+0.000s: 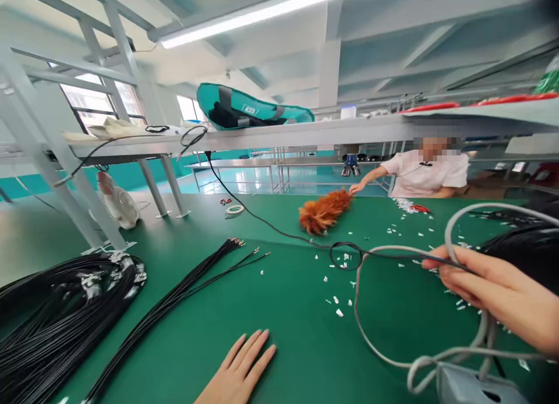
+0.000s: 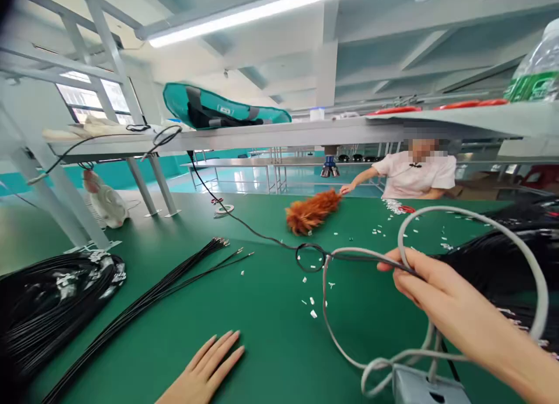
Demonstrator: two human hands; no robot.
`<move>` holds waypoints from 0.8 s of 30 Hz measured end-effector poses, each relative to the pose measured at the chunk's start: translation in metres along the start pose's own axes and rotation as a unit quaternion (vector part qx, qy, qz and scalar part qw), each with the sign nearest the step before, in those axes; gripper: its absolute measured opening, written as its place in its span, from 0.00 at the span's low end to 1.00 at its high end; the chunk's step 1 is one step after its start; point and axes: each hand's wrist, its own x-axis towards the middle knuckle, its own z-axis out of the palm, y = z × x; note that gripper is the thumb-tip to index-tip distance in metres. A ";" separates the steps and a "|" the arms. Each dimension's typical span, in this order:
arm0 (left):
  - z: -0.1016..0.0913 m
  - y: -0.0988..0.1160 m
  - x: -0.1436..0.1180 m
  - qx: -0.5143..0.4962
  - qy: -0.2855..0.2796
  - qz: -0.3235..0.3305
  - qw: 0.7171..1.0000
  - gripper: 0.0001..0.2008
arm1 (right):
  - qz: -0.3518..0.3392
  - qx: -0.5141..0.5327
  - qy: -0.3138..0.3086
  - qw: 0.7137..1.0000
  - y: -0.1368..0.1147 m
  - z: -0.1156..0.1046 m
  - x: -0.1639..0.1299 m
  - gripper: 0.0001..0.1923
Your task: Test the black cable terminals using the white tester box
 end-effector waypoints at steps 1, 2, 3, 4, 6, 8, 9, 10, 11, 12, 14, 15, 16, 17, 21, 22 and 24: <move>-0.003 -0.005 0.037 -0.025 -0.001 0.002 1.000 0.44 | -0.002 0.001 0.005 1.000 0.005 -0.001 0.000 0.19; -0.005 -0.011 0.075 -0.045 0.003 -0.003 0.999 0.43 | -0.004 0.001 0.009 1.000 0.009 -0.002 0.000 0.18; -0.006 -0.018 0.112 -0.059 0.009 -0.016 0.998 0.42 | -0.005 0.000 0.012 1.000 0.012 -0.003 -0.001 0.17; -0.005 -0.024 0.145 -0.060 0.023 -0.029 0.998 0.42 | -0.004 -0.001 0.011 1.000 0.014 -0.004 -0.002 0.16; -0.001 -0.038 0.195 -0.061 0.056 -0.058 0.995 0.40 | 0.003 0.003 0.003 1.000 0.016 -0.007 -0.004 0.16; 0.004 -0.049 0.216 -0.066 0.084 -0.064 0.992 0.34 | 0.011 0.008 0.000 1.000 0.016 -0.009 -0.004 0.16; 0.005 -0.054 0.215 -0.069 0.096 -0.064 0.991 0.30 | 0.013 0.007 0.002 1.000 0.015 -0.010 -0.005 0.17; 0.006 -0.060 0.208 -0.072 0.108 -0.068 0.989 0.25 | 0.012 0.003 0.004 1.000 0.014 -0.011 -0.005 0.17; 0.007 -0.065 0.195 -0.073 0.121 -0.083 0.986 0.22 | 0.009 -0.005 0.003 1.000 0.012 -0.011 -0.006 0.16; 0.007 -0.071 0.178 -0.070 0.137 -0.115 0.981 0.22 | 0.008 -0.014 -0.001 1.000 0.010 -0.012 -0.007 0.15; 0.008 -0.082 0.144 -0.057 0.174 -0.223 0.958 0.28 | 0.006 -0.029 -0.015 0.999 0.006 -0.014 -0.010 0.14; 0.009 -0.086 0.129 -0.050 0.186 -0.278 0.941 0.33 | 0.006 -0.033 -0.023 0.999 0.004 -0.014 -0.012 0.13; 0.012 -0.087 0.117 -0.047 0.190 -0.320 0.927 0.38 | 0.005 -0.037 -0.029 0.999 0.002 -0.015 -0.014 0.12; 0.015 -0.086 0.110 -0.047 0.185 -0.345 0.919 0.41 | 0.005 -0.040 -0.036 0.999 0.000 -0.016 -0.016 0.12; 0.033 -0.049 0.122 -0.085 0.132 -0.284 0.946 0.42 | -0.018 -0.052 -0.046 0.997 -0.003 -0.014 -0.024 0.10; 0.037 -0.033 0.133 -0.104 0.117 -0.239 0.958 0.39 | -0.028 -0.052 -0.047 0.997 -0.005 -0.013 -0.026 0.10; 0.042 -0.001 0.157 -0.161 0.091 -0.138 0.973 0.33 | -0.044 -0.054 -0.054 0.996 -0.009 -0.010 -0.028 0.10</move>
